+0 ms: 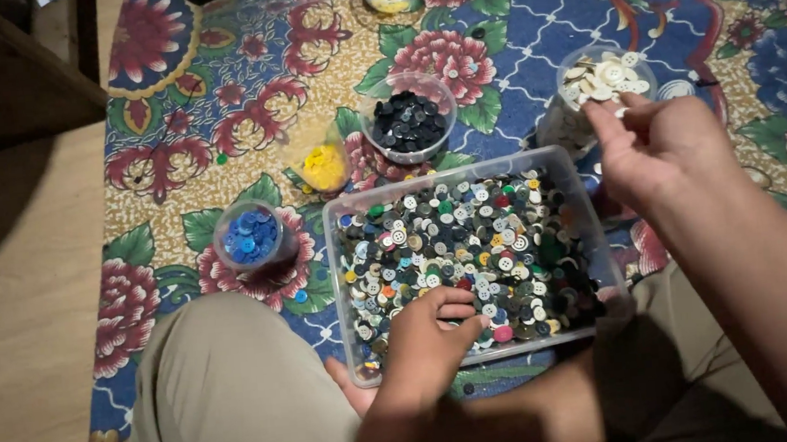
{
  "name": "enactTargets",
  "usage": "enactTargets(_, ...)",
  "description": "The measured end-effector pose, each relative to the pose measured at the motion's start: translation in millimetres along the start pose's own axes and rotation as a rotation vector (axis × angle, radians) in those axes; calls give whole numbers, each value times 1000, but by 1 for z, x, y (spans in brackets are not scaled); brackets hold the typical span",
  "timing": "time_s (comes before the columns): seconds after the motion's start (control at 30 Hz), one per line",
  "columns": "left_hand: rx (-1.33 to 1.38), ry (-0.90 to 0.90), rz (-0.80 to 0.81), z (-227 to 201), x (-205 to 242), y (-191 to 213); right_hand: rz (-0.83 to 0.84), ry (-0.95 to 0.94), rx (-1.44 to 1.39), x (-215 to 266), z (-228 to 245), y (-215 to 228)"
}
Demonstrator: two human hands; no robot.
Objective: Sorting a variety of buttons from a large central container into several smaller containers based on color and style.
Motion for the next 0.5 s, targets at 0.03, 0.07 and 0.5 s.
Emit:
enactTargets(0.03,1,3,-3,0,2,1,0,-4,1,-2,-1,1)
enactTargets(0.07,17,15,11,-1,3,1,22,7,-1,-5,1,0)
enactTargets(0.5,-36,53,-2,-12,14,7,380,-41,172,41,-27,-31)
Point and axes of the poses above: each hand's wrist, its own x-axis away from the middle knuckle, its own y-axis out of the back of the hand, z = x × y, the point moved 9 cm from there along -x, towards the middle knuckle, and after that the axes turned 14 degrees about z, right-handed, at the moved point
